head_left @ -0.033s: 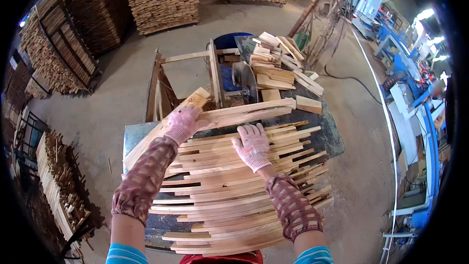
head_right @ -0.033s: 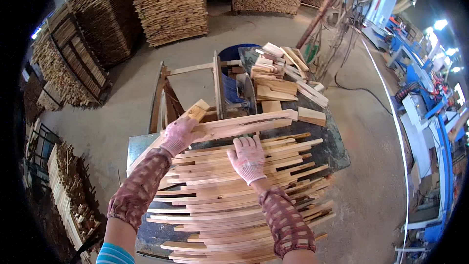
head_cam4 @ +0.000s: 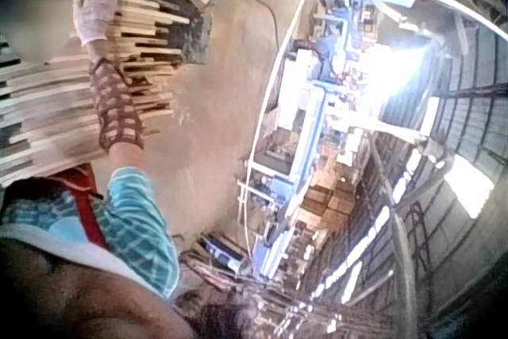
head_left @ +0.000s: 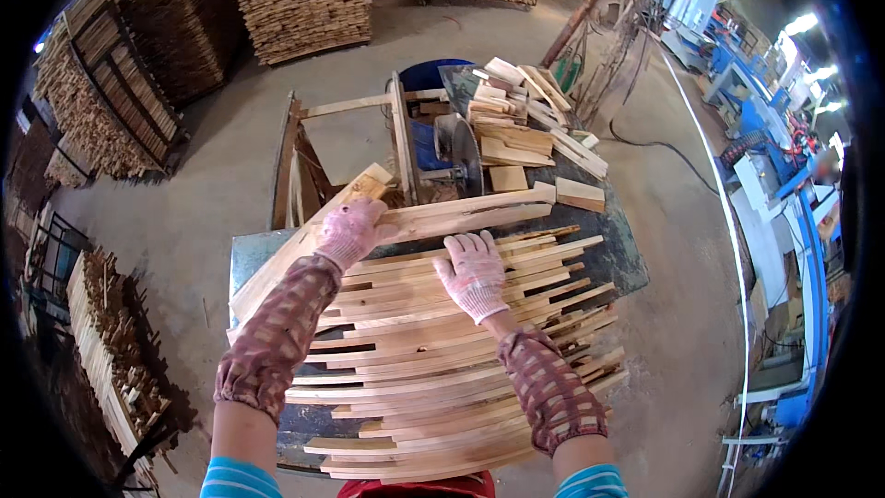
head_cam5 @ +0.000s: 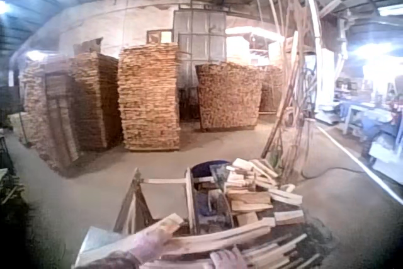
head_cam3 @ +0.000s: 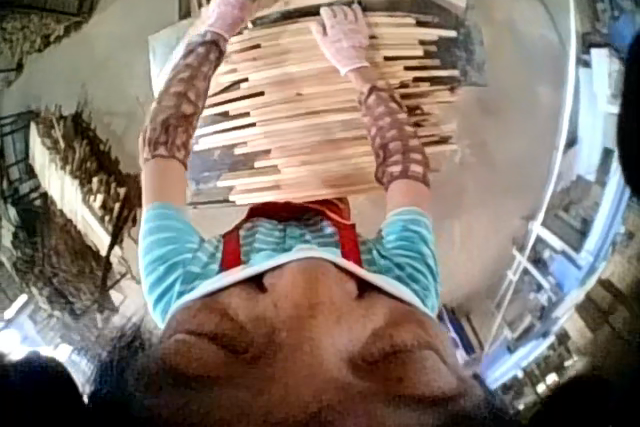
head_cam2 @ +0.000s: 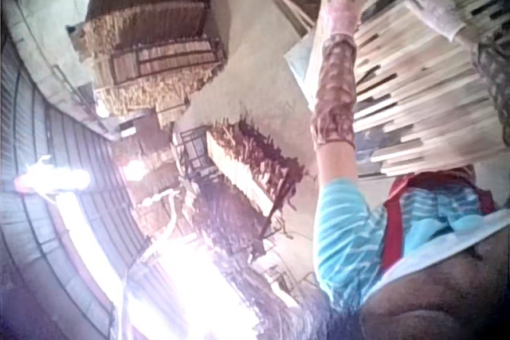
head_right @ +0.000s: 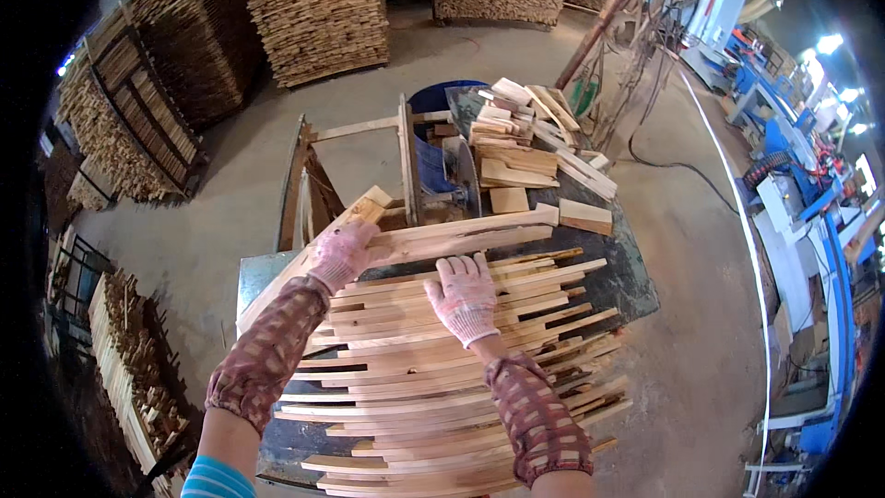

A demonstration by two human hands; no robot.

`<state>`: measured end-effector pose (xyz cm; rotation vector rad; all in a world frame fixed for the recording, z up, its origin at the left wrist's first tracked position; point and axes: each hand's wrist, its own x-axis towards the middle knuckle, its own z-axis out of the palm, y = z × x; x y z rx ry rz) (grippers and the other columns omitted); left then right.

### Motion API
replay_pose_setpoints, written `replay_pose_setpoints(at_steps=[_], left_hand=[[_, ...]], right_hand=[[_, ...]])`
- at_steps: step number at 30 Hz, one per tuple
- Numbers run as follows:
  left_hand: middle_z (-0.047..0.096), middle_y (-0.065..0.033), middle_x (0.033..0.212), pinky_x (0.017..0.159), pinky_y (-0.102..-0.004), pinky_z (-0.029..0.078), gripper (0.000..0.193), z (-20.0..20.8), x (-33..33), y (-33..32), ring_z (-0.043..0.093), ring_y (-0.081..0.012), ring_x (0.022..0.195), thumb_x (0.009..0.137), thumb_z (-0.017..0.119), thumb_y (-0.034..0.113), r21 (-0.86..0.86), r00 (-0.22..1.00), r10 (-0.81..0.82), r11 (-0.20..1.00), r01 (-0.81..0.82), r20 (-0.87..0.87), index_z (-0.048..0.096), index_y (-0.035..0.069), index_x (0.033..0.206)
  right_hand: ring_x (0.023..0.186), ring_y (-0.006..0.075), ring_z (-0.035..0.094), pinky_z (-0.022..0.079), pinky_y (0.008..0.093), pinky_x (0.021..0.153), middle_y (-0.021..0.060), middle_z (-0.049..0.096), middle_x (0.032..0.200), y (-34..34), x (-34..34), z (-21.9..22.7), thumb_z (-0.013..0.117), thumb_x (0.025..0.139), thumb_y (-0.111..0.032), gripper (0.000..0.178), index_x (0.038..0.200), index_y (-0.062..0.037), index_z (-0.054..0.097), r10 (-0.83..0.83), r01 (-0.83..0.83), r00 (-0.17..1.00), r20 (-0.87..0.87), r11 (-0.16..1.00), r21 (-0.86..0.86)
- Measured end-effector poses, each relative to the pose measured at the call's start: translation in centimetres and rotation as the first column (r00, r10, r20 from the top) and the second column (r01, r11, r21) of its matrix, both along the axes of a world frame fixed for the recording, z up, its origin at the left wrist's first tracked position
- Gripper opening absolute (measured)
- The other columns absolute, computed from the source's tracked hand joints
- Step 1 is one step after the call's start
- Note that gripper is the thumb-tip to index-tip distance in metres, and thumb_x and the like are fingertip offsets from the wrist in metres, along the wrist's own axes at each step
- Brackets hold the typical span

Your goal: The person stacks thin wooden planks on a metal table, aligning them into neat piles. They repeatedly pick up planks from a disorganized pile, arrange them, and move the stacks to different locations on the table.

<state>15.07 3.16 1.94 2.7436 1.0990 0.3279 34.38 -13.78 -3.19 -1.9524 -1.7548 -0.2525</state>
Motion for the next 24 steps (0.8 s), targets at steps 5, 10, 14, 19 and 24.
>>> replay_pose_setpoints(at_steps=[5,10,14,19,24], left_hand=[[0.066,-0.0137,0.104,0.085,-0.0482,0.053,0.040,-3.4,4.3,-1.0,0.066,-0.0355,0.102,0.094,0.063,0.047,-0.056,0.995,-0.095,0.994,0.096,0.008,0.067,0.010,0.108],[0.065,-0.0146,0.103,0.085,-0.0500,0.053,0.030,-3.4,6.1,-2.0,0.065,-0.0377,0.100,0.098,0.058,0.039,-0.208,0.979,-0.171,0.967,0.145,-0.110,0.066,0.010,0.102],[0.070,-0.0128,0.109,0.091,-0.0444,0.055,0.027,-2.7,4.6,-3.8,0.066,-0.0358,0.104,0.099,0.059,0.032,-0.376,0.976,-0.187,0.917,0.132,-0.113,0.070,0.013,0.114],[0.065,-0.0181,0.131,0.103,-0.0373,0.050,0.046,-1.8,-5.3,-1.8,0.064,-0.0309,0.117,0.096,0.066,0.032,-0.535,0.913,0.276,0.841,-0.079,0.300,0.062,0.007,0.134],[0.053,-0.0213,0.140,0.109,-0.0475,0.041,0.077,-2.4,-17.7,-3.3,0.049,-0.0387,0.132,0.084,0.074,0.042,-0.212,0.854,0.503,0.827,-0.521,-0.138,0.044,0.001,0.141]], right_hand=[[0.117,0.0328,0.057,0.034,0.0511,0.115,0.0154,0.063,0.120,-0.2,0.0,-0.6,0.063,0.091,-0.039,0.051,0.126,-0.0030,0.057,-0.024,0.024,1.000,0.003,0.999,-0.036],[0.129,0.0410,0.049,0.031,0.0546,0.117,0.0232,0.051,0.139,-0.1,-0.2,-0.4,0.064,0.090,-0.044,0.066,0.140,-0.0025,0.049,-0.071,0.072,0.997,0.019,0.996,-0.052],[0.129,0.0392,0.046,0.030,0.0565,0.115,0.0197,0.053,0.136,0.2,-0.4,0.3,0.060,0.091,-0.047,0.061,0.133,-0.0032,0.054,-0.031,0.038,0.994,0.107,0.997,-0.068],[0.122,0.0352,0.049,0.032,0.0556,0.113,0.0141,0.058,0.128,0.2,-0.4,0.4,0.063,0.089,-0.045,0.055,0.126,-0.0042,0.059,0.005,0.006,0.993,0.117,0.996,-0.093],[0.122,0.0351,0.049,0.033,0.0554,0.113,0.0133,0.058,0.126,0.2,-0.4,0.1,0.065,0.088,-0.044,0.055,0.125,-0.0046,0.059,0.001,0.010,0.993,0.115,0.996,-0.093]])
